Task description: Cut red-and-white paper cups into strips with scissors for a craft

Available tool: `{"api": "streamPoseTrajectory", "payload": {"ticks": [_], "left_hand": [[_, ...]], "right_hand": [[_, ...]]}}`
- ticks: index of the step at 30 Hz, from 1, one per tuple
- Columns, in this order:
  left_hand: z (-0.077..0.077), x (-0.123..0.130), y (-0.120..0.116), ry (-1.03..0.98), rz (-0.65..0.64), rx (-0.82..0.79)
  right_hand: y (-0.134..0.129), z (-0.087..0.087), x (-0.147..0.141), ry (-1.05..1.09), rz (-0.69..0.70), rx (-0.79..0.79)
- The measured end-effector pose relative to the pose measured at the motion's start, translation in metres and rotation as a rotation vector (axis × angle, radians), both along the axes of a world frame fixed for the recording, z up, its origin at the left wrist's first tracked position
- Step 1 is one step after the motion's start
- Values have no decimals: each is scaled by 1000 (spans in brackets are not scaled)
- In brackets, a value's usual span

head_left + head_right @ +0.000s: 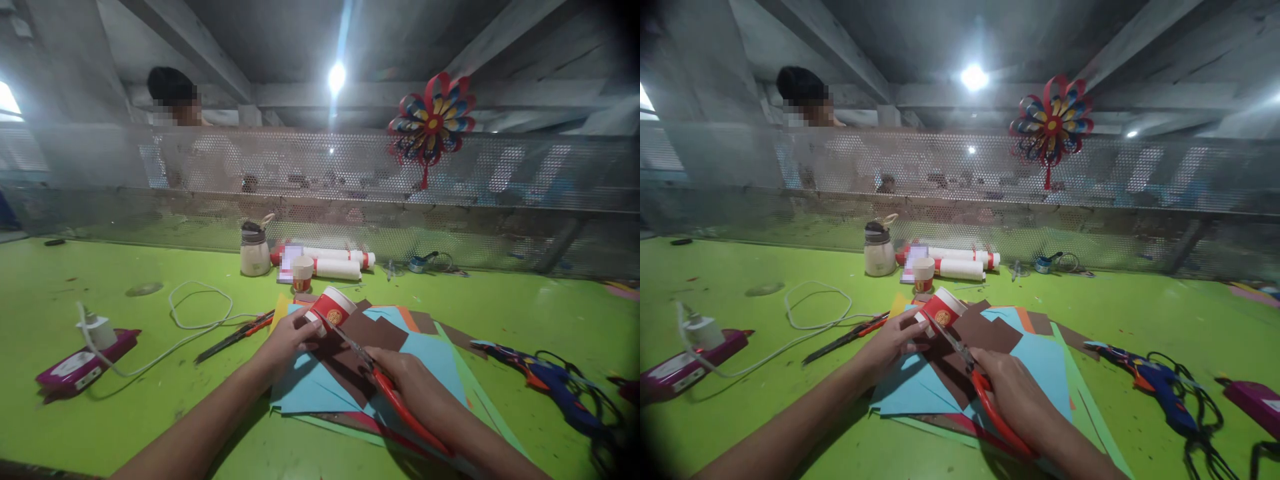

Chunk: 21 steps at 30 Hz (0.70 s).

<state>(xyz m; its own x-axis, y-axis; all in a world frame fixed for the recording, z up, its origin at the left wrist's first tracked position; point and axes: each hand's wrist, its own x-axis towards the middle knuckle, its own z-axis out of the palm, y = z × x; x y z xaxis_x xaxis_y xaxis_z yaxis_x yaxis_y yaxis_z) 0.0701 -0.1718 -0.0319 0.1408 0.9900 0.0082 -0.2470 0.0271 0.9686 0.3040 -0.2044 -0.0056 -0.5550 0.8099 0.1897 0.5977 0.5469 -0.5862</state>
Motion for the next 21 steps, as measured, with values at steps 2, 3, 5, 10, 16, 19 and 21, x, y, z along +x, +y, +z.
{"api": "streamPoseTrajectory", "payload": {"ticks": [2,3,5,10,16,19,21], "left_hand": [[1,-1,0,-47,-17,-8],[1,-2,-1,-69,-28,-15],[1,-4,0,-91,-49,-31],[0,-8,2,-73,-82,-42],[-1,-2,1,-36,-73,14],[-2,0,0,-14,-44,42],[-2,1,-1,-8,-31,39]], "right_hand": [[1,0,0,-1,14,4],[1,-1,0,-3,18,4],[1,-3,-1,0,16,8],[4,-8,1,19,14,36],[4,-6,3,-10,8,11],[3,-4,2,24,14,4],[2,-4,1,54,29,5]]}}
